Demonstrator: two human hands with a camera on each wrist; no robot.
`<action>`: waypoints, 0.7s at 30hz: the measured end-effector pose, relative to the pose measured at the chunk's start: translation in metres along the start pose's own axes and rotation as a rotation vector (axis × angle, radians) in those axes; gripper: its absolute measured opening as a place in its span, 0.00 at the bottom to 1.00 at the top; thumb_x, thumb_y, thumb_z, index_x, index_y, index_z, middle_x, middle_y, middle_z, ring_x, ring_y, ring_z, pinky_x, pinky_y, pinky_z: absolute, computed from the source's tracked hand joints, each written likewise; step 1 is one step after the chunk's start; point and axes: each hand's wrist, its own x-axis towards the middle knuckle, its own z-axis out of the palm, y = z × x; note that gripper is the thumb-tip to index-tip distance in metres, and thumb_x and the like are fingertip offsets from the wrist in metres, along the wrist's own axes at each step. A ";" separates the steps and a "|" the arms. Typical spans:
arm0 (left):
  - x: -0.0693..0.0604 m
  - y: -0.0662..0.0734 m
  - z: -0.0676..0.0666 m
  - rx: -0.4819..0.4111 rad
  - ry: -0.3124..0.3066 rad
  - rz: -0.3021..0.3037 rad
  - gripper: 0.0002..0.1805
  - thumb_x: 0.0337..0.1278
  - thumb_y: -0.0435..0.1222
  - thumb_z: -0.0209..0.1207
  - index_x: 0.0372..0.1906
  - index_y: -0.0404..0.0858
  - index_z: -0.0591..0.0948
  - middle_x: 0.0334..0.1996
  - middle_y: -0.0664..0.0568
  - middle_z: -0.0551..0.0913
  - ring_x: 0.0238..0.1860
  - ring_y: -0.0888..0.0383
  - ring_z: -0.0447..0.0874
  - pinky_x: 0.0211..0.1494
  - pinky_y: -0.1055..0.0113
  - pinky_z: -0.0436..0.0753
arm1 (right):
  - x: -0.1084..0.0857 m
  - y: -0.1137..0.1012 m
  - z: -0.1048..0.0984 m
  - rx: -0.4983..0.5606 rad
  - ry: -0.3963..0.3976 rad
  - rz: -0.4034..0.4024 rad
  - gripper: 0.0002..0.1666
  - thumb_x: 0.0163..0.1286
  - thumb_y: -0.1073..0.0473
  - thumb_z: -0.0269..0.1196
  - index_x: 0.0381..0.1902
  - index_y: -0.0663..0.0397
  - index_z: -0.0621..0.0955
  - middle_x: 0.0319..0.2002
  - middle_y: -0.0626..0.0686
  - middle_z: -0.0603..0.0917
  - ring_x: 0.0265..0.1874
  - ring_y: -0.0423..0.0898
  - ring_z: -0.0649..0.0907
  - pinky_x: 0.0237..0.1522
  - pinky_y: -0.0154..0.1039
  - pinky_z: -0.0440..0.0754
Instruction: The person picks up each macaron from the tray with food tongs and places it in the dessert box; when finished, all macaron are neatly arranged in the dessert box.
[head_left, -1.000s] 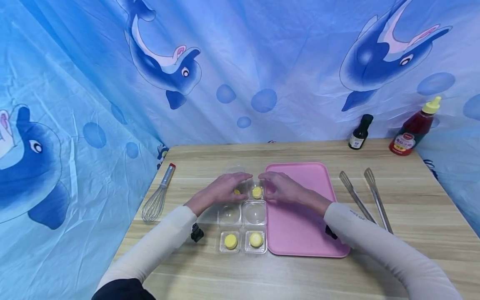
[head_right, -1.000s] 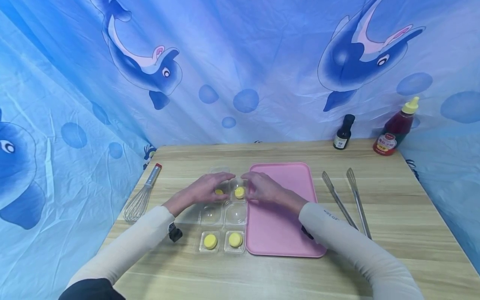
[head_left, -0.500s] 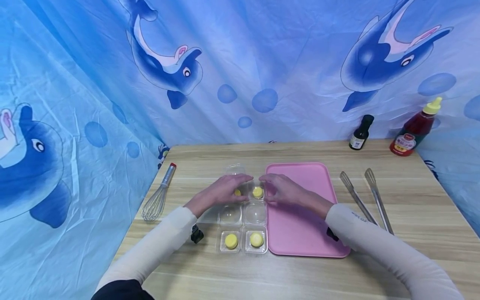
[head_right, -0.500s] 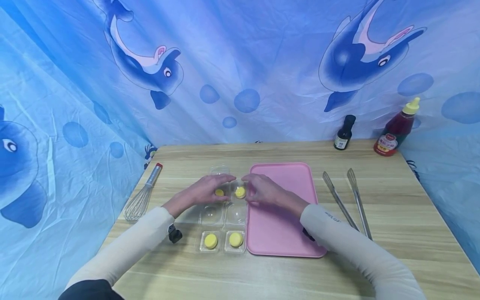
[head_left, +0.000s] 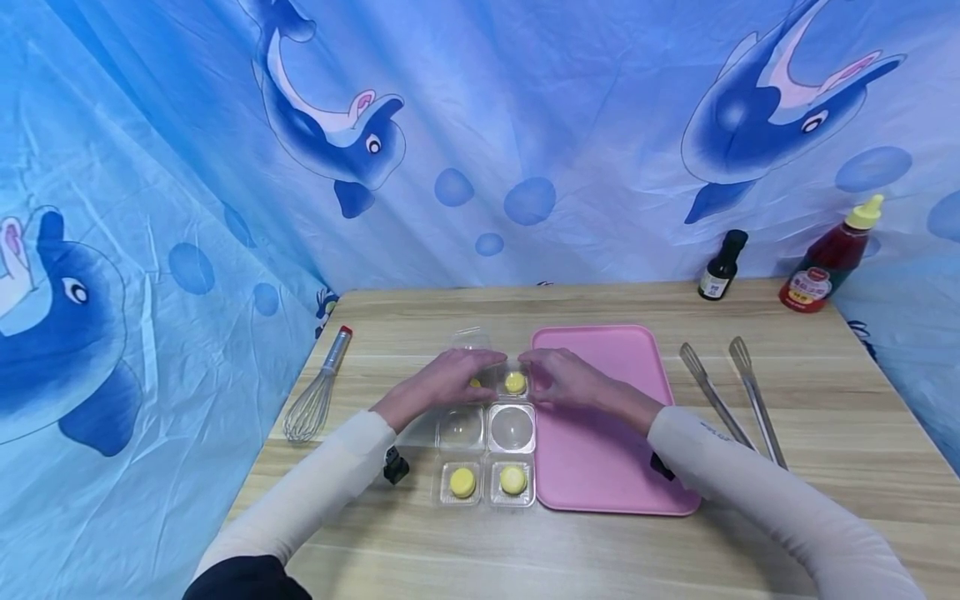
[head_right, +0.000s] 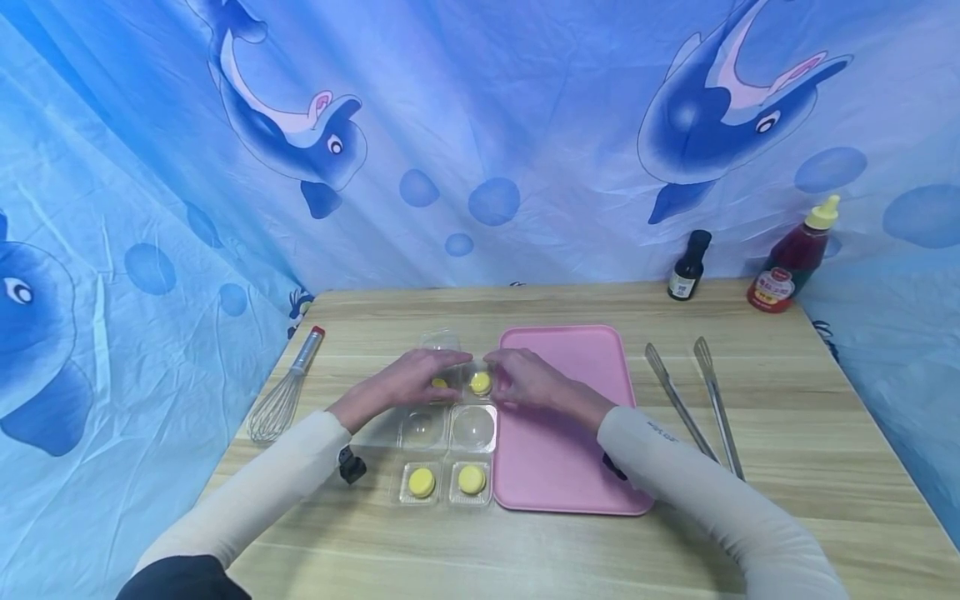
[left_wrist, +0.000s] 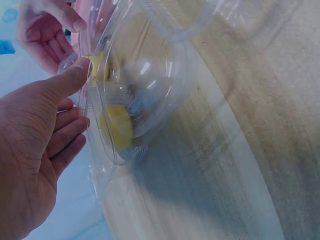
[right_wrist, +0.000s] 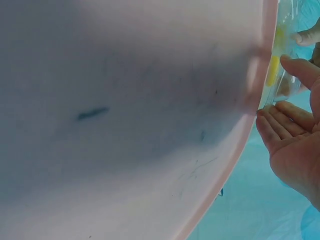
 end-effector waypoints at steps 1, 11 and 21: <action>0.001 0.000 0.000 -0.001 -0.003 -0.003 0.40 0.65 0.52 0.71 0.77 0.41 0.73 0.74 0.45 0.75 0.73 0.45 0.75 0.79 0.48 0.70 | 0.000 0.000 0.000 0.000 -0.002 0.002 0.40 0.61 0.62 0.78 0.69 0.65 0.78 0.59 0.58 0.86 0.54 0.51 0.85 0.64 0.50 0.84; 0.004 0.001 0.000 0.028 0.001 -0.006 0.40 0.66 0.52 0.70 0.77 0.41 0.73 0.74 0.46 0.75 0.71 0.46 0.78 0.78 0.50 0.72 | 0.003 0.002 0.002 -0.001 0.014 0.014 0.37 0.60 0.62 0.80 0.66 0.63 0.80 0.51 0.54 0.87 0.42 0.44 0.83 0.53 0.45 0.87; 0.005 0.002 0.003 0.047 0.003 -0.035 0.40 0.64 0.50 0.73 0.77 0.41 0.73 0.71 0.46 0.79 0.63 0.49 0.84 0.73 0.51 0.78 | 0.005 0.001 0.002 0.014 0.017 -0.016 0.28 0.59 0.65 0.78 0.58 0.57 0.84 0.42 0.50 0.86 0.35 0.42 0.81 0.43 0.41 0.85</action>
